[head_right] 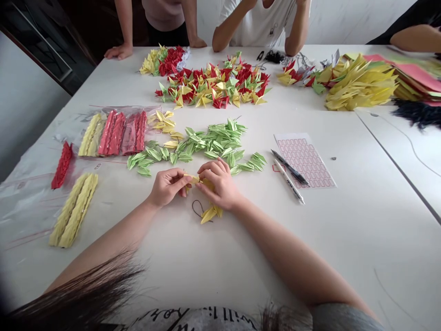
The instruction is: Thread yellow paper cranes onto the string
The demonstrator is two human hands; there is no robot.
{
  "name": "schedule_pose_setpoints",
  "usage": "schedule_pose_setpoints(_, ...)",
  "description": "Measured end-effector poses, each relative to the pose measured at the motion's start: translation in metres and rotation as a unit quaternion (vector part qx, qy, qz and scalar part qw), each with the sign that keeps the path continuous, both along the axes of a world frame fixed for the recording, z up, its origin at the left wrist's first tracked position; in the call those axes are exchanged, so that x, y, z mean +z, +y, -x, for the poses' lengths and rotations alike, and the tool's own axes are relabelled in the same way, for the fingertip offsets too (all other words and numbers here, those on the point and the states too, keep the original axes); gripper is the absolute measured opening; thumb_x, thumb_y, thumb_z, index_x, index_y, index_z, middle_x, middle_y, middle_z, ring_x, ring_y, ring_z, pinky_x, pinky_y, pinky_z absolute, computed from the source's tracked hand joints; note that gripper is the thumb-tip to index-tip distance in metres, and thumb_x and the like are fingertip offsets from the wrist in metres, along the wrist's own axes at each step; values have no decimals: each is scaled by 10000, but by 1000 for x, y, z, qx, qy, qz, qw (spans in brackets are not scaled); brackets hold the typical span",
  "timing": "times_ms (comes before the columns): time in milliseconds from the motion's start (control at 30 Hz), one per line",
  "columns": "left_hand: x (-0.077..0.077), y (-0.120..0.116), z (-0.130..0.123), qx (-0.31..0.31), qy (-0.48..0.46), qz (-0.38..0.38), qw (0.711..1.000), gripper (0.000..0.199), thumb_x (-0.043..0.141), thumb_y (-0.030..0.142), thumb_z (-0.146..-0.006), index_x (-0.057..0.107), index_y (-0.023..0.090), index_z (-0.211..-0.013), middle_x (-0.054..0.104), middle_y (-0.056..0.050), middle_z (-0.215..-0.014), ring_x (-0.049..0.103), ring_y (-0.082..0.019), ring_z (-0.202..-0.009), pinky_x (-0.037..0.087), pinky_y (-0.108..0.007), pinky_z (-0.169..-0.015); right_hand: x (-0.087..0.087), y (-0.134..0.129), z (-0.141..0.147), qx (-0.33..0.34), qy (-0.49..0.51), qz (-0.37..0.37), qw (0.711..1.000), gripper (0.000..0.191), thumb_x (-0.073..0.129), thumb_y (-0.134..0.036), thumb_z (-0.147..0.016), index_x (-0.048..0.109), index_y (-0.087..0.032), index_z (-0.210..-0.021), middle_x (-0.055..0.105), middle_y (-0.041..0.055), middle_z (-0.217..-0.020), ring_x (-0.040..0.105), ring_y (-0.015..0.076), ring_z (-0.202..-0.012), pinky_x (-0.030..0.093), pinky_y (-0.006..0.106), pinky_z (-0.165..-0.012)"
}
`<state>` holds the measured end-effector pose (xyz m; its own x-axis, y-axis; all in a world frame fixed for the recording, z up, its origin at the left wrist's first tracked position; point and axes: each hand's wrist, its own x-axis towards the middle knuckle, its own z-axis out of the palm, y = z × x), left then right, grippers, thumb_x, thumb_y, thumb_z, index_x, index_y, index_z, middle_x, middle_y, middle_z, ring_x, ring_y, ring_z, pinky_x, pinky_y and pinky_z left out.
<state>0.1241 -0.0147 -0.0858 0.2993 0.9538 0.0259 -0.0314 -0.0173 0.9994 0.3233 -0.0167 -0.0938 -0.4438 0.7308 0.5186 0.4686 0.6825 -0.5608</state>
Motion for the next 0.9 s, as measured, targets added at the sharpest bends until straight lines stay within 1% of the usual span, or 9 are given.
schedule_pose_setpoints(100, 1, 1, 3, -3, -4, -4, 1000, 400, 742, 519, -783, 665, 131, -723, 644, -16, -564, 538, -83, -386, 459, -204, -399, -2, 1, -1, 29, -4, -8, 1000, 85, 527, -275, -955, 535, -238, -880, 637, 52, -974, 586, 216, -955, 264, 548, -1133)
schedule_pose_setpoints(200, 2, 0, 5, -11, -4, -7, 1000, 396, 721, 511, -807, 646, 137, -702, 639, -16, -575, 514, -72, -385, 411, -199, -390, -4, 2, -1, 34, -5, -7, 999, 46, 534, -255, -939, 526, -242, -895, 651, 57, -986, 594, 220, -947, 286, 546, -1123)
schedule_pose_setpoints(367, 1, 1, 5, -3, 24, -42, 999, 420, 694, 512, -823, 577, 159, -628, 574, 15, -532, 412, -51, -387, 314, -203, -387, -3, 1, -1, 10, 45, 40, 998, 78, 462, -185, -939, 493, -245, -900, 668, 30, -903, 646, 198, -852, 345, 521, -1111)
schedule_pose_setpoints(467, -1, 2, 5, 19, 23, -56, 998, 417, 693, 499, -826, 562, 166, -613, 552, 19, -520, 439, -66, -427, 323, -211, -418, 1, -1, -2, 11, 81, 3, 997, 91, 512, -162, -858, 483, -249, -858, 654, 19, -849, 640, 205, -798, 389, 511, -1067)
schedule_pose_setpoints(600, -3, 5, 6, 34, -14, -26, 999, 379, 695, 518, -819, 613, 170, -690, 582, 23, -543, 414, -57, -386, 306, -213, -389, 2, -2, -1, 27, 69, -28, 997, 130, 533, -139, -760, 468, -248, -789, 616, 13, -775, 604, 214, -754, 405, 513, -1021)
schedule_pose_setpoints(667, -4, 7, 7, 32, -35, -16, 999, 375, 707, 521, -804, 623, 168, -708, 610, 16, -570, 406, -47, -371, 313, -209, -384, 1, -1, -1, -4, 51, -20, 999, 134, 523, -128, -751, 454, -242, -764, 603, 24, -770, 582, 221, -758, 438, 493, -940)
schedule_pose_setpoints(767, -5, 8, 7, 39, -50, -9, 998, 357, 732, 507, -780, 665, 160, -735, 666, -9, -631, 390, -35, -372, 296, -204, -377, -2, 0, -2, -89, 49, 3, 995, 142, 496, -118, -769, 426, -236, -732, 595, 55, -823, 558, 236, -800, 461, 431, -777)
schedule_pose_setpoints(833, -5, 8, 7, 49, -52, -6, 997, 348, 743, 504, -769, 699, 159, -748, 679, -16, -637, 401, -42, -387, 287, -207, -375, -1, 0, -3, -116, 63, 7, 991, 135, 489, -126, -789, 427, -234, -739, 591, 64, -864, 558, 242, -828, 462, 429, -765)
schedule_pose_setpoints(900, -4, 8, 6, 56, -43, -13, 997, 334, 747, 499, -770, 725, 166, -757, 687, -21, -640, 468, -68, -435, 335, -217, -405, 1, -3, -2, -112, 84, -7, 990, 82, 501, -156, -821, 477, -235, -822, 603, 76, -946, 575, 258, -905, 468, 460, -822)
